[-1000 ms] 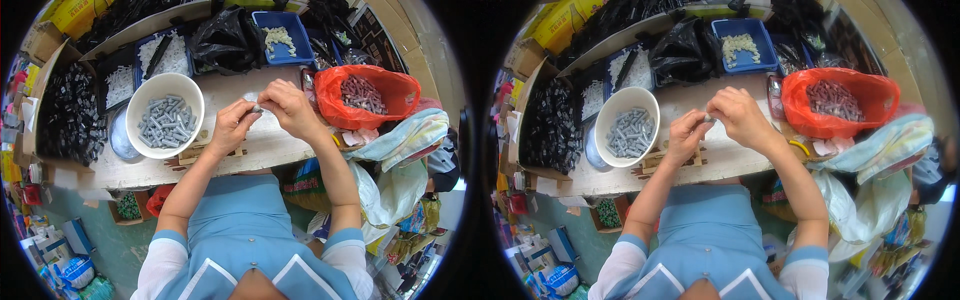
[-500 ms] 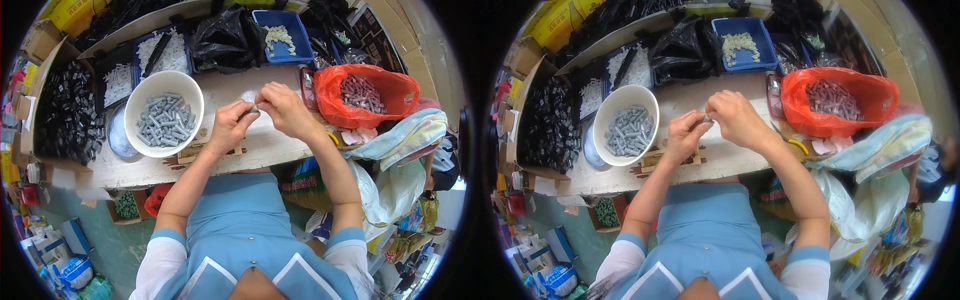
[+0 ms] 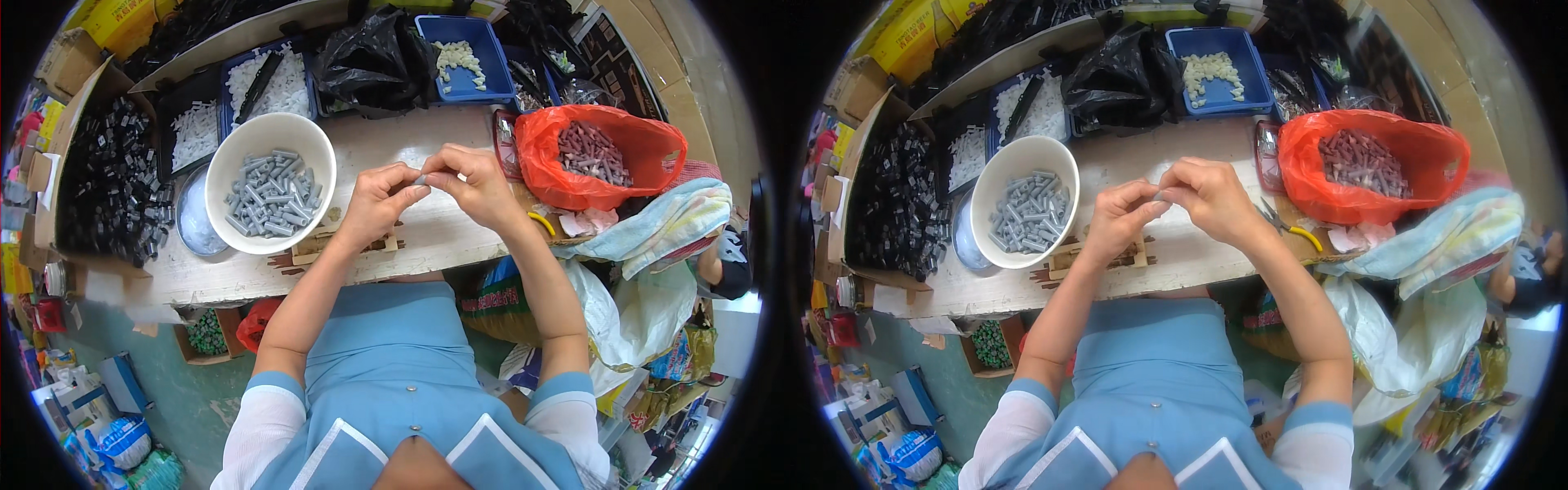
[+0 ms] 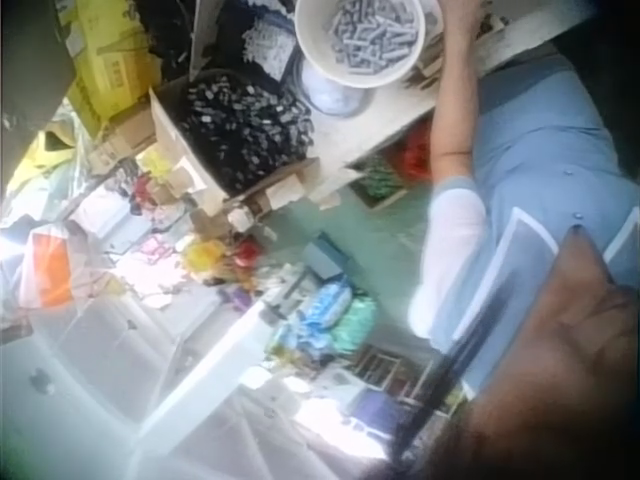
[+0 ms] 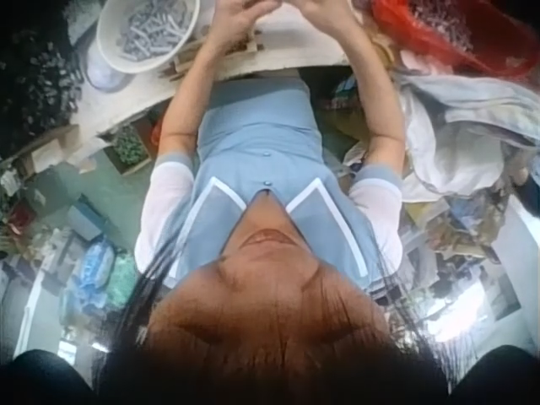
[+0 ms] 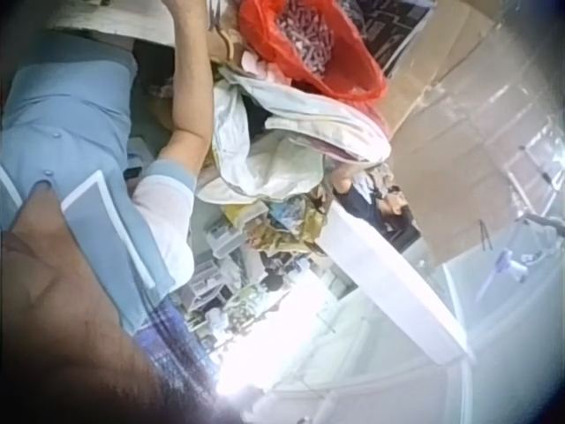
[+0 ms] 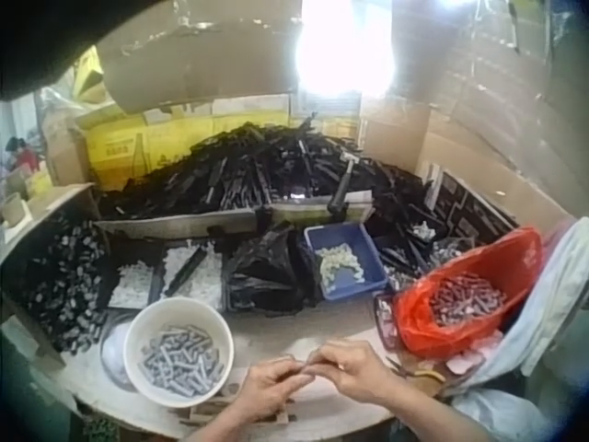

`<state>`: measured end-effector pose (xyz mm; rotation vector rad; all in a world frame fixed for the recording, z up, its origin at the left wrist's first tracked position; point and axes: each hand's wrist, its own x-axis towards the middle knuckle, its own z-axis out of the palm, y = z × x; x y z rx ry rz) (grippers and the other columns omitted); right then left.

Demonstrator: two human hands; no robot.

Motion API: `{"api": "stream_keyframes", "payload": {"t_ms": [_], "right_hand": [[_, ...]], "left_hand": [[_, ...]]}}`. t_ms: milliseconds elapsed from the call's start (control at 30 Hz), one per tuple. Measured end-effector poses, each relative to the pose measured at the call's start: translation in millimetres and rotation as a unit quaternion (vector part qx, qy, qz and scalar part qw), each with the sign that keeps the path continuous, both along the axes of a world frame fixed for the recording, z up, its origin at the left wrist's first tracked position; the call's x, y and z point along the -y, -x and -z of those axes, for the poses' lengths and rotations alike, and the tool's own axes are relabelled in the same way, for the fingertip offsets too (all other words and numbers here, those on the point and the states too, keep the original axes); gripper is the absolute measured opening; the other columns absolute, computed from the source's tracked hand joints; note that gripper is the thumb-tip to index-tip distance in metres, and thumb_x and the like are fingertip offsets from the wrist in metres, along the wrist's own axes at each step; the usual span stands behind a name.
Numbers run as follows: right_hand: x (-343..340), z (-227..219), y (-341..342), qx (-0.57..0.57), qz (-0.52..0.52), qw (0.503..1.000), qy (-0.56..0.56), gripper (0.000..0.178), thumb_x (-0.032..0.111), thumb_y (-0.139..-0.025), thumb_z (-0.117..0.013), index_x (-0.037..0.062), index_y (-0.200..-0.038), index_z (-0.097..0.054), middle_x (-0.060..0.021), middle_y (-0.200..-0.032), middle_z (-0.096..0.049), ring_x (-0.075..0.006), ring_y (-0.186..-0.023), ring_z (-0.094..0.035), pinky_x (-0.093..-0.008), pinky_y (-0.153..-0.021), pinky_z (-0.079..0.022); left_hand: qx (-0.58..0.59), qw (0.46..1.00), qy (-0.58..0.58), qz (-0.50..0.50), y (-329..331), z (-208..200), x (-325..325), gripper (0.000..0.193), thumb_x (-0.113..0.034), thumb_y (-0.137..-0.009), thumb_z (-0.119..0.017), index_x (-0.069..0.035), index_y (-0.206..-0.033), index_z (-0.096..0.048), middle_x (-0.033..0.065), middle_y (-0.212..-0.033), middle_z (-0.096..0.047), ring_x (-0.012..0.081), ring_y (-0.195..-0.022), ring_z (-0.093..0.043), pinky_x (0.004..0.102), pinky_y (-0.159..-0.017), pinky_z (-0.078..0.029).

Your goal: The person assembles small plastic components by hand, taking small black parts and grey tubes from bins and containers and fitting them together.

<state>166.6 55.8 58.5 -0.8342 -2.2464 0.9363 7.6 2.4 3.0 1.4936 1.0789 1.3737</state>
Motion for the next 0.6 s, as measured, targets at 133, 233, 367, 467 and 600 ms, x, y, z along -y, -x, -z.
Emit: {"api": "stream_keyframes", "payload": {"t_ms": [133, 233, 367, 467, 600], "right_hand": [[-3, -1, -2, -0.029, -0.025, 0.997, 0.074, 0.007, 0.001, -0.075, -0.058, -0.0024, -0.081, -0.060, -0.0096, -0.072, -0.058, -0.0170, -0.065, -0.056, -0.0269, -0.060, -0.044], [-5, -1, -5, -0.040, -0.036, 0.991, 0.119, 0.007, 0.000, -0.076, -0.057, -0.0021, -0.082, -0.060, -0.0089, -0.073, -0.059, -0.0159, -0.067, -0.057, -0.0262, -0.061, -0.044], [-2, 1, -6, -0.041, -0.034, 0.991, 0.120, 0.007, -0.001, -0.078, -0.056, -0.0019, -0.082, -0.060, -0.0082, -0.073, -0.059, -0.0156, -0.068, -0.057, -0.0260, -0.061, -0.045], [-1, 4, -6, -0.048, -0.034, 0.993, 0.103, 0.007, -0.001, -0.078, -0.055, -0.0017, -0.082, -0.060, -0.0088, -0.073, -0.058, -0.0166, -0.067, -0.057, -0.0266, -0.061, -0.045], [1, 4, -7, -0.052, -0.051, 0.996, 0.048, 0.006, -0.002, -0.077, -0.055, -0.0016, -0.081, -0.059, -0.0096, -0.072, -0.058, -0.0188, -0.066, -0.057, -0.0273, -0.060, -0.044]], "left_hand": [[0.137, 0.976, 0.150, 0.081, 5, -6, 3, 0.015, -0.011, -0.078, -0.066, -0.001, -0.088, -0.064, -0.0045, -0.068, -0.054, 0.0011, -0.060, -0.044, 0.0178, -0.049, -0.034], [0.178, 0.966, 0.159, 0.095, 4, -8, 4, 0.015, -0.012, -0.077, -0.066, -0.001, -0.088, -0.064, -0.0042, -0.069, -0.055, 0.0009, -0.059, -0.044, 0.0168, -0.049, -0.034], [0.179, 0.960, 0.186, 0.106, 5, -8, 5, 0.017, -0.013, -0.076, -0.068, -0.002, -0.088, -0.064, -0.0042, -0.066, -0.055, 0.0010, -0.056, -0.043, 0.0164, -0.047, -0.033], [0.173, 0.957, 0.201, 0.117, 7, -5, 3, 0.018, -0.014, -0.074, -0.069, -0.002, -0.087, -0.065, -0.0037, -0.063, -0.054, 0.0017, -0.051, -0.040, 0.0168, -0.044, -0.030], [0.205, 0.945, 0.217, 0.136, 7, -5, 4, 0.018, -0.014, -0.073, -0.070, -0.003, -0.086, -0.065, -0.0025, -0.061, -0.054, 0.0022, -0.047, -0.037, 0.0172, -0.041, -0.026]]}}
